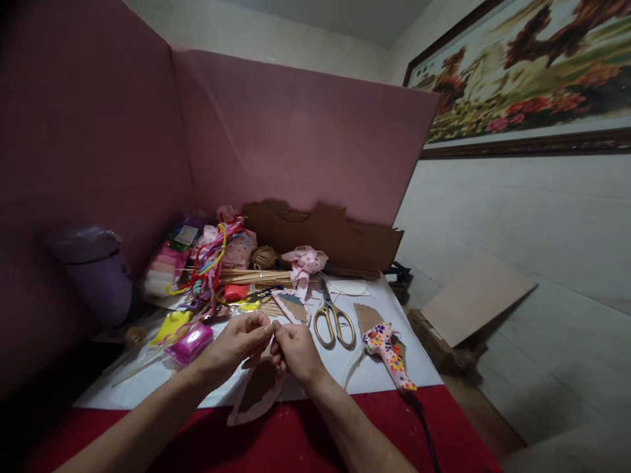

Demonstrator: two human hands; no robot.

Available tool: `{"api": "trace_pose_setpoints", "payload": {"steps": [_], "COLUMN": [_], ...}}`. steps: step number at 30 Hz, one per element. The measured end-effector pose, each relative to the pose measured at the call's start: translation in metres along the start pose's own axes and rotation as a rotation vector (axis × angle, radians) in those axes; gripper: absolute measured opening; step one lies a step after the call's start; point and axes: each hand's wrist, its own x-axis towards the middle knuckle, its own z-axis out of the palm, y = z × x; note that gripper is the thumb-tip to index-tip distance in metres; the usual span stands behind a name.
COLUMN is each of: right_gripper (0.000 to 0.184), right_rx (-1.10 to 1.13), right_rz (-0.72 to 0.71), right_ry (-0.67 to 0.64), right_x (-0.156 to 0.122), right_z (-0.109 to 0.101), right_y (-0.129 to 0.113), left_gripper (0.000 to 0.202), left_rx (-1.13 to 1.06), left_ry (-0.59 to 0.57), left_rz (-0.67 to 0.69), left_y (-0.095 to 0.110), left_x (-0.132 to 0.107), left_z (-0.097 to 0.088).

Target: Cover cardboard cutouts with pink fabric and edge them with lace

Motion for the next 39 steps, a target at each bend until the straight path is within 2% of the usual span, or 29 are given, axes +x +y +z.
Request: {"api": "trace_pose_setpoints", "payload": {"steps": [4,6,7,9,13,15,19,24,34,39], "right_gripper": [0.05,0.042,0.039,0.039,0.047,0.046,0.041,0.04,0.048,0.043], "right_rx": [-0.428,-0.561,-0.551,-0.357,0.251,0.398,0.52,0.518,0.374,0.352], "right_rz": [-0.256,-0.303,-0.302,-0.258,0.023,0.129,0.21,0.248,0.194,0.155], "right_ry": [0.277,0.416,0.444,0.375,0.001,-0.109,-0.222,-0.236,-0.139,-0.133], "right_x": [-0.006,-0.008,-0.008,-0.006,-0.001,-0.001,-0.006,-0.007,-0.004,-0.004], "right_z": [0.002,0.001,0.0,-0.002,-0.006,-0.008,-0.009,-0.009,-0.004,0.001], "right_y": [-0.002,-0.003,-0.004,-0.005,-0.008,-0.011,-0.015,-0.016,-0.008,-0.005], "left_gripper": [0.037,0.036,0.035,0.032,0.028,0.027,0.021,0.012,0.019,0.015], "left_rx": [0.022,-0.006,-0.026,-0.066,-0.134,-0.158,-0.119,0.06,0.723,0.994], "left_ry": [0.051,0.014,-0.009,-0.032,0.024,0.045,0.108,0.108,0.126,0.168], "left_rz": [0.0,-0.006,-0.002,0.04,0.158,0.167,0.15,0.155,0.466,0.514], "left_y": [0.003,0.004,0.005,0.004,0.002,0.001,0.003,0.007,-0.003,-0.008], "left_x": [-0.002,-0.003,-0.003,-0.002,0.001,0.002,0.002,0.001,-0.001,-0.002], "left_z": [0.005,0.007,0.007,0.006,0.0,-0.003,-0.002,0.003,-0.003,-0.006]}}
